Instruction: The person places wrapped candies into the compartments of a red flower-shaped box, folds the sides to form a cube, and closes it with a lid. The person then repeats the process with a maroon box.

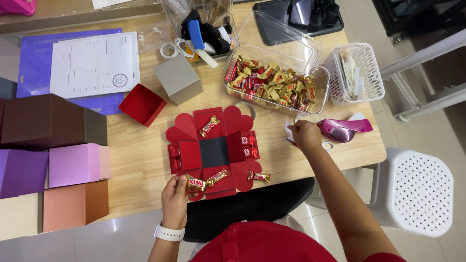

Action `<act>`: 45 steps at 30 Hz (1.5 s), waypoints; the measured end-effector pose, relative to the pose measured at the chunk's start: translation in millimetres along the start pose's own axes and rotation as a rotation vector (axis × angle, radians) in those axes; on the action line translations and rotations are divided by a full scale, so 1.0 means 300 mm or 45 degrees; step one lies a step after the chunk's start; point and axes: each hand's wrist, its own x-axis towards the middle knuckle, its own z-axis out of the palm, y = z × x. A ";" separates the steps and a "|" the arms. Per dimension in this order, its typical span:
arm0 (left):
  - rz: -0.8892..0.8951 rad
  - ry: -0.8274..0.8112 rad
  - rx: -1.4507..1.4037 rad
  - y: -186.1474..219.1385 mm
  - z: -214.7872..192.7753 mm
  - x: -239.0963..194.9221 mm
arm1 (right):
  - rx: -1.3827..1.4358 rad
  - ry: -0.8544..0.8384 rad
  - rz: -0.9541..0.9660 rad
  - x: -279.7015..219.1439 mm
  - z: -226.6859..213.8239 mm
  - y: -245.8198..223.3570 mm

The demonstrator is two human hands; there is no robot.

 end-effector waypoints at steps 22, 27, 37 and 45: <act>0.025 -0.023 -0.039 -0.012 -0.001 0.020 | 0.172 0.109 -0.169 -0.021 0.022 0.012; 0.004 -0.010 -0.019 0.009 0.006 0.011 | 0.299 0.114 0.097 -0.140 0.031 -0.085; -0.179 -0.105 -0.492 0.070 -0.042 0.043 | 1.861 -0.582 0.488 -0.299 -0.145 -0.225; -0.437 -0.169 -0.712 -0.058 -0.129 0.180 | 1.779 -0.718 0.640 -0.342 -0.098 -0.080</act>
